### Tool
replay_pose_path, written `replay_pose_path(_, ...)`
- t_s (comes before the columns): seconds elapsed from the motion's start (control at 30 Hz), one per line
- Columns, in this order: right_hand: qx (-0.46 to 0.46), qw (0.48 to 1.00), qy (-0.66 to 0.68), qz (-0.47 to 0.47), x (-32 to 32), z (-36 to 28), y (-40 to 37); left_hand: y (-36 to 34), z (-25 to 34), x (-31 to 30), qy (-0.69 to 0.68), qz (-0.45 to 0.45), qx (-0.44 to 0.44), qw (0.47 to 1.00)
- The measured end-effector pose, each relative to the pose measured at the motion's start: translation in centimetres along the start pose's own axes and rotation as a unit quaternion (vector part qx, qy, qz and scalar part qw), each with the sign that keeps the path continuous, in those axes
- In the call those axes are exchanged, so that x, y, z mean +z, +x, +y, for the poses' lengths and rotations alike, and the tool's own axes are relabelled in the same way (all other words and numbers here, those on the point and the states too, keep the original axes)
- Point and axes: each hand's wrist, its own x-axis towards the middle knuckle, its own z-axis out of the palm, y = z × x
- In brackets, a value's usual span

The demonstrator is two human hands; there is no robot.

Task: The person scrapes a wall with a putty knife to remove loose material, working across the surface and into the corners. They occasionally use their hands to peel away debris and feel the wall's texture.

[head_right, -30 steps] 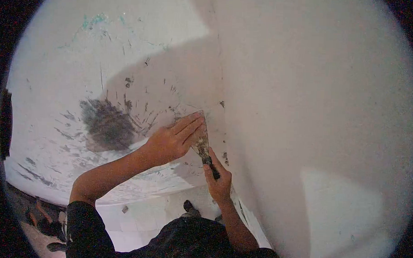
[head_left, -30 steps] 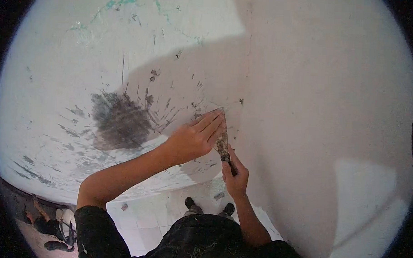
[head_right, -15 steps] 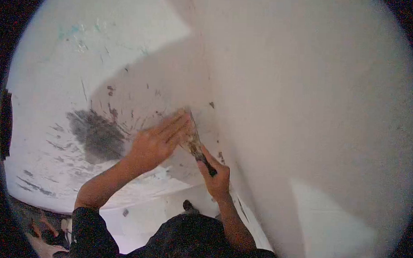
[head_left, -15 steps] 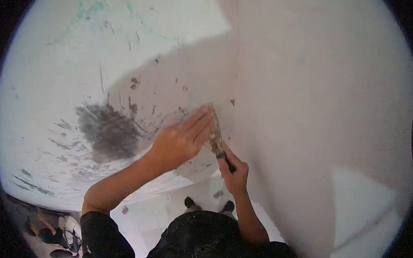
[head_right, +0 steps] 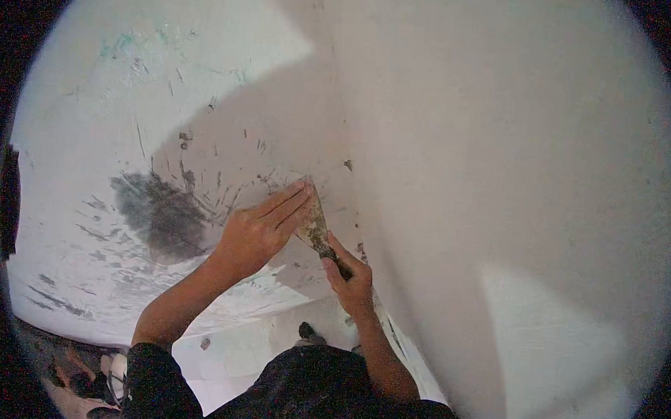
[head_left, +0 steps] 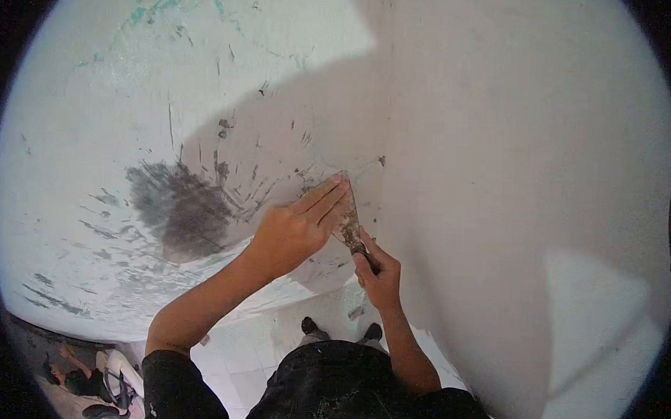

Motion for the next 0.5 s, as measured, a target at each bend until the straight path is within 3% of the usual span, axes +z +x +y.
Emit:
replay_pose_path(0.17, 0.029, 0.999, -0.021, 0.007, -0.2, 1.1, -0.5, -0.6, 0.5, 0.6, -0.029, -0.033, -0.029, 0.999)
replay_pose_path(0.27, -0.046, 0.997, -0.052, 0.021, -0.3, 0.1, 0.8, 0.3, 0.1, -0.8, -0.01, 0.004, -0.035, 0.999)
replay_pose_path(0.4, 0.018, 0.998, -0.056, -0.006, -0.7, 0.9, -0.2, 0.2, 0.6, -0.7, -0.015, 0.005, -0.051, 0.999)
replay_pose_path(0.5, -0.016, 0.999, -0.033, -0.001, -0.9, -0.1, 0.2, -0.2, 0.7, -0.5, -0.013, -0.008, -0.043, 0.999)
